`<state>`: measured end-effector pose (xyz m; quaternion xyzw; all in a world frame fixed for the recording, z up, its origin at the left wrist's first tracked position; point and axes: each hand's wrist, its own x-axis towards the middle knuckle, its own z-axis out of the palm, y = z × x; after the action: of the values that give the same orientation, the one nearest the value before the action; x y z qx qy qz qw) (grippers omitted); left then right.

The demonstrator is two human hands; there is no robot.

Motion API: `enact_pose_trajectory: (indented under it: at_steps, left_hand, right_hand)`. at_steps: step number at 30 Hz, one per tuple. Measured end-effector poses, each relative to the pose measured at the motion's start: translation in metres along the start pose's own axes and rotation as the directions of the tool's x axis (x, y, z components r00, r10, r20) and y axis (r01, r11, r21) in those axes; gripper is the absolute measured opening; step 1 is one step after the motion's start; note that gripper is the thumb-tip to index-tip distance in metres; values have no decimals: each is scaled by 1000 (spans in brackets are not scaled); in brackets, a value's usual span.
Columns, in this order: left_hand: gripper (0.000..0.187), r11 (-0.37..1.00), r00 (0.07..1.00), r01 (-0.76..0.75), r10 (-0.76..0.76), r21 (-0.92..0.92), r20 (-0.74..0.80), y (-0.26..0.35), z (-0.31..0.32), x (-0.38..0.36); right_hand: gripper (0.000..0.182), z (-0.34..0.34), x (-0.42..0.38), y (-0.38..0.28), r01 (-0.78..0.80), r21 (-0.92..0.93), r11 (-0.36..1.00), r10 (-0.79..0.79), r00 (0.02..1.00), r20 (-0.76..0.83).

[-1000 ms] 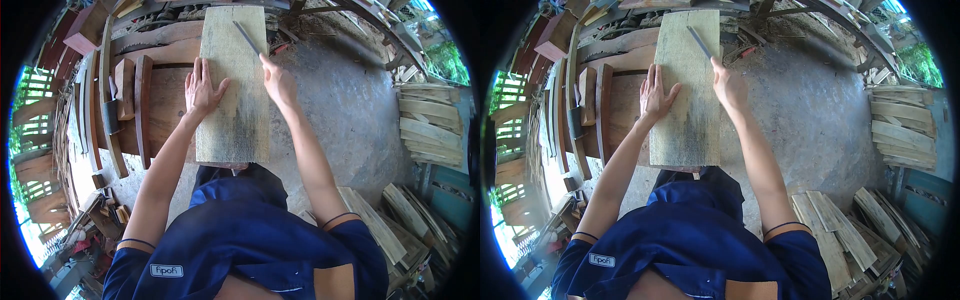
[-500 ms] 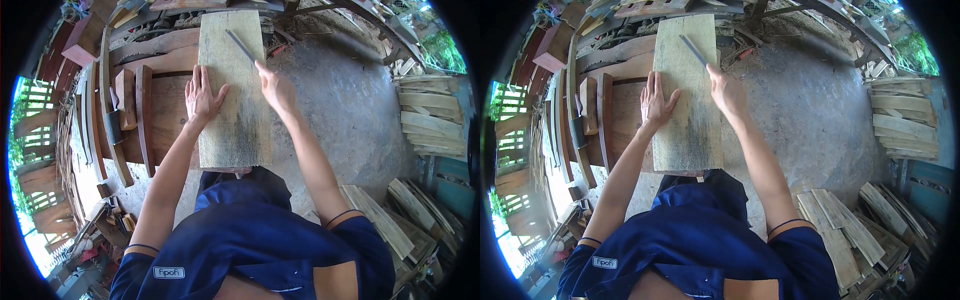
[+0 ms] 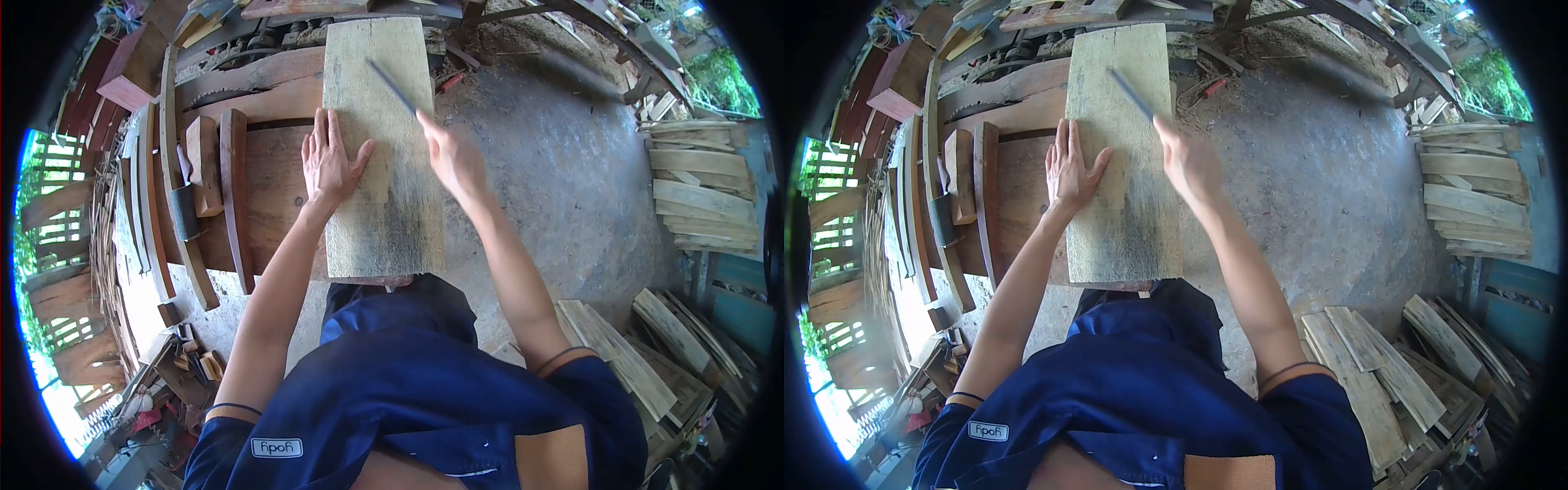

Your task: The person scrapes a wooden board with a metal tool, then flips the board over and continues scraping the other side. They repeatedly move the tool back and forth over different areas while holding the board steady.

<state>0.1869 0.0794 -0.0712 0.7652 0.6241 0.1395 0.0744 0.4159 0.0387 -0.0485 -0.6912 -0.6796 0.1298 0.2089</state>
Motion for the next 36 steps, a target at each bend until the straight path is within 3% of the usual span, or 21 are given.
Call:
enact_pose_trajectory:
  at_steps: [2,4,5,7,10,15,17,18,20,23,25,26,29,32,36]
  left_hand:
    - [101,1000,1000,4,-4,-24,11,1,-3,-1]
    - [101,1000,1000,2,-2,-10,3,-3,-1,0]
    - [101,1000,1000,-13,13,4,-1,-2,1,0]
    - [100,1000,1000,-19,19,3,7,-2,1,-2]
    - [100,1000,1000,-20,20,3,6,-3,0,-2]
    - [99,1000,1000,3,-3,-10,7,-2,-1,0]
    - [99,1000,1000,-3,3,-27,14,0,-2,-1]
    - [99,1000,1000,-10,10,-3,7,-1,0,-1]
    - [99,1000,1000,-15,15,-6,1,-2,1,0]
    - [99,1000,1000,-12,13,-21,8,-2,-2,-1]
    - [99,999,1000,-8,9,-39,20,0,-2,-2]
    - [99,999,1000,-8,9,-32,20,0,-2,-2]
    - [99,1000,1000,-5,5,-25,9,2,-5,-1]
    - [98,1000,1000,-5,6,-22,15,0,-7,-1]
    - [98,999,1000,-21,21,-32,13,0,-5,0]
  right_hand:
    - [40,1,-38,-1,23,57,998,-23,1000,2]
    - [40,-2,-66,-2,223,-97,970,-234,964,-127]
    - [40,0,-61,2,218,-96,971,-229,965,-124]
    - [39,-5,-28,2,27,27,999,-29,997,76]
    - [39,4,27,8,1,24,1000,-2,999,45]
    - [39,7,-29,5,29,-12,1000,-29,999,17]
    - [39,8,-65,8,186,-55,981,-192,972,-139]
    - [39,8,-60,9,189,-53,981,-194,972,-135]
    - [40,5,-36,13,40,84,996,-42,999,15]
    - [40,2,40,13,-19,72,997,16,999,46]
    - [52,-10,66,5,15,-86,996,-16,1000,-11]
    - [54,-14,62,1,-87,-76,993,94,991,94]
    - [54,4,14,16,74,-6,997,-74,996,-39]
    - [40,5,-24,20,83,-1,997,-83,997,8]
    - [52,2,54,25,4,-65,998,2,996,88]
